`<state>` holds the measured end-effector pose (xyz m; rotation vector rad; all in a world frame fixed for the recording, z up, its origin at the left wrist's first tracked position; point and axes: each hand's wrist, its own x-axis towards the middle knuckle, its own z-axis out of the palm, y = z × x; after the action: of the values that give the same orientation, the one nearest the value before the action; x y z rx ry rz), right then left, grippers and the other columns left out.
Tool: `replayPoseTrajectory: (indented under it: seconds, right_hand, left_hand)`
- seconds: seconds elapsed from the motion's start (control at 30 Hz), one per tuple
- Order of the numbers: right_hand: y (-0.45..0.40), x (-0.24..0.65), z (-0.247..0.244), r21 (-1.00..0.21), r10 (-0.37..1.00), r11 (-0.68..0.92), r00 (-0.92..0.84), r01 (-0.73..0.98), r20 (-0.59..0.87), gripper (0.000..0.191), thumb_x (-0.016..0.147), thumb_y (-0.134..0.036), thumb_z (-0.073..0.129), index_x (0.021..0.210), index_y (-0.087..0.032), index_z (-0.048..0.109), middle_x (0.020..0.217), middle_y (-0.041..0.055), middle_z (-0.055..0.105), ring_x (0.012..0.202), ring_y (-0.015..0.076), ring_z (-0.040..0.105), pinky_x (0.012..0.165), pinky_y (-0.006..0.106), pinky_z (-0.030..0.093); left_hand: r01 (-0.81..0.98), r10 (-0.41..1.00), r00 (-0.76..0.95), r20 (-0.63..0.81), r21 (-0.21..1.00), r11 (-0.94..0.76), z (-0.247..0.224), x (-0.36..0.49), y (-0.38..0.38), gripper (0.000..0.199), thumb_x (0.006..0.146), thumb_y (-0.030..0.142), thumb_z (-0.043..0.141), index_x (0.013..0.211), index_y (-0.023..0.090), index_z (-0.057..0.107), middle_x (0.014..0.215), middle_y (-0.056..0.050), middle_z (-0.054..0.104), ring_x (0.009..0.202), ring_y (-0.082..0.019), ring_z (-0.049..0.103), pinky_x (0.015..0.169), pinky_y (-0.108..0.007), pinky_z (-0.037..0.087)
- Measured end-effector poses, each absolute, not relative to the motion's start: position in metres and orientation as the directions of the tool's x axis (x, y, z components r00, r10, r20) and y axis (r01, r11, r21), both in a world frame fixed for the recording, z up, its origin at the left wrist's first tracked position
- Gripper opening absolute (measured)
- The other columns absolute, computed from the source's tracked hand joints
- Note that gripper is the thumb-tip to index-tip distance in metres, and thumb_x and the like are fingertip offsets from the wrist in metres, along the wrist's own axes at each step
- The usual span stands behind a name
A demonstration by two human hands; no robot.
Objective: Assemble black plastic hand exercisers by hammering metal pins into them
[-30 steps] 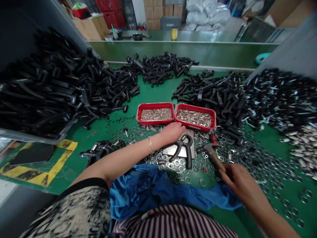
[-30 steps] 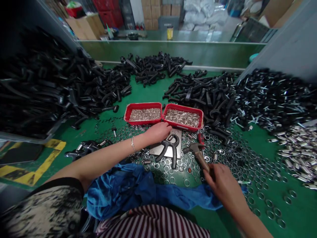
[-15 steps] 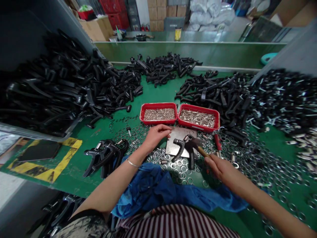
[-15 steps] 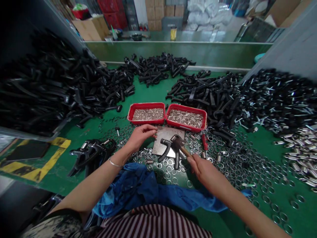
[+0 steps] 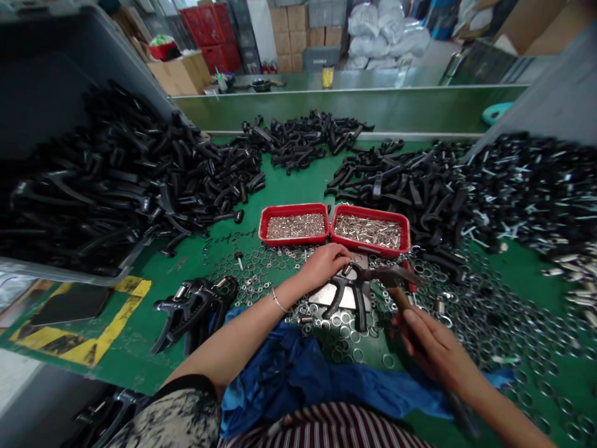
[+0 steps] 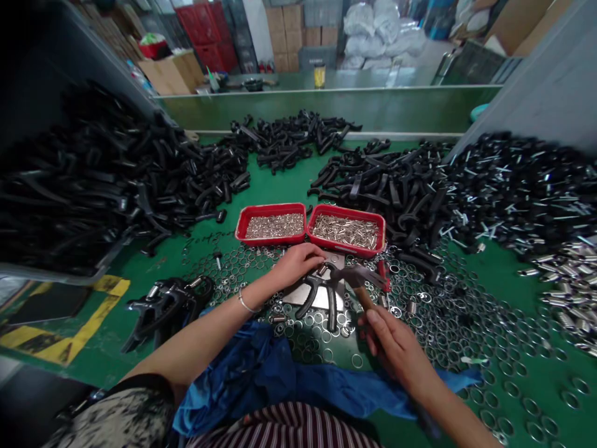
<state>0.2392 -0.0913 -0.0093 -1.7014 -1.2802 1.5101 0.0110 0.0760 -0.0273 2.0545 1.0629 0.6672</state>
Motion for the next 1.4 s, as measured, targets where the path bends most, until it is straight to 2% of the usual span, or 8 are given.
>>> replayPoseTrajectory:
  seconds: [0.23,0.43,0.67,0.77,0.93,1.17,1.27,1.4]
  right_hand:
    - [-0.108,0.234,-0.026,-0.870,0.870,-0.492,0.026,-0.028,-0.492,0.045,0.091,-0.066,0.048,0.101,-0.022,0.054,0.055,-0.0073,0.051,0.030,0.0047,0.031,0.027,0.016,0.025]
    - [-0.104,0.234,-0.031,-0.878,0.881,-0.469,0.020,-0.097,-0.473,0.042,0.092,-0.063,0.048,0.102,-0.022,0.054,0.056,-0.0074,0.052,0.029,0.0048,0.031,0.027,0.016,0.027]
    - [-0.106,0.233,-0.027,-0.904,0.905,-0.425,0.010,-0.037,-0.426,0.040,0.097,-0.058,0.043,0.107,-0.021,0.053,0.065,-0.0040,0.060,0.034,0.0058,0.040,0.034,0.019,0.033]
    - [-0.102,0.233,-0.022,-0.924,0.926,-0.378,0.017,0.050,-0.378,0.037,0.097,-0.057,0.044,0.102,-0.021,0.052,0.072,-0.0028,0.062,0.037,0.0065,0.044,0.039,0.021,0.038]
    - [-0.084,0.242,0.004,-0.870,0.914,-0.365,-0.053,0.330,-0.403,0.042,0.096,-0.060,0.039,0.082,-0.022,0.050,0.061,-0.0045,0.053,0.035,0.0082,0.038,0.031,0.022,0.028]
    - [-0.031,0.239,0.028,-0.719,0.986,-0.002,-0.118,0.695,-0.117,0.038,0.099,-0.053,0.034,0.087,-0.023,0.055,0.067,0.0012,0.061,0.059,0.0170,0.059,0.059,0.028,0.044]
    - [-0.010,0.243,0.015,-0.658,0.954,-0.046,-0.162,0.752,-0.253,0.041,0.096,-0.056,0.037,0.079,-0.023,0.055,0.057,0.0002,0.057,0.054,0.0180,0.057,0.055,0.029,0.043]
    - [-0.032,0.258,0.009,-0.784,0.879,-0.336,-0.125,0.522,-0.460,0.051,0.092,-0.068,0.038,0.086,-0.022,0.058,0.052,-0.0021,0.054,0.036,0.0123,0.043,0.035,0.025,0.033]
  left_hand:
    - [0.571,0.815,0.575,0.066,0.682,-0.458,-0.027,0.019,0.079,0.012,0.090,0.019,0.059,0.092,0.015,0.070,0.095,-0.007,0.071,0.089,-0.020,0.064,0.085,-0.034,0.049]
    - [0.624,0.809,0.584,0.067,0.601,-0.500,-0.027,0.022,0.075,0.013,0.093,0.020,0.055,0.090,0.015,0.067,0.094,-0.007,0.068,0.088,-0.020,0.063,0.082,-0.033,0.049]
    - [0.597,0.616,0.768,0.174,0.153,-0.788,-0.044,0.025,0.066,0.025,0.100,0.017,0.038,0.095,0.013,0.062,0.099,-0.011,0.063,0.097,-0.024,0.057,0.089,-0.037,0.046]
    - [0.593,0.628,0.756,0.187,0.210,-0.777,-0.049,0.022,0.064,0.023,0.101,0.020,0.039,0.100,0.012,0.061,0.102,-0.011,0.063,0.100,-0.023,0.056,0.091,-0.036,0.046]
    - [0.652,0.753,0.583,0.306,0.376,-0.658,-0.040,0.008,0.039,0.032,0.099,0.036,0.048,0.120,0.012,0.055,0.120,-0.013,0.060,0.114,-0.025,0.053,0.100,-0.042,0.043]
    - [0.540,0.612,0.747,0.260,0.300,-0.787,-0.042,-0.003,-0.002,0.031,0.103,0.026,0.036,0.119,0.014,0.059,0.117,-0.012,0.064,0.112,-0.025,0.055,0.099,-0.043,0.043]
    - [0.564,0.642,0.727,0.246,0.321,-0.761,-0.043,0.002,-0.004,0.032,0.103,0.025,0.034,0.117,0.014,0.061,0.117,-0.012,0.065,0.112,-0.025,0.056,0.100,-0.043,0.043]
    - [0.532,0.698,0.668,0.258,0.491,-0.690,-0.033,-0.015,0.005,0.025,0.101,0.029,0.044,0.113,0.018,0.063,0.113,-0.009,0.067,0.109,-0.022,0.058,0.098,-0.039,0.044]
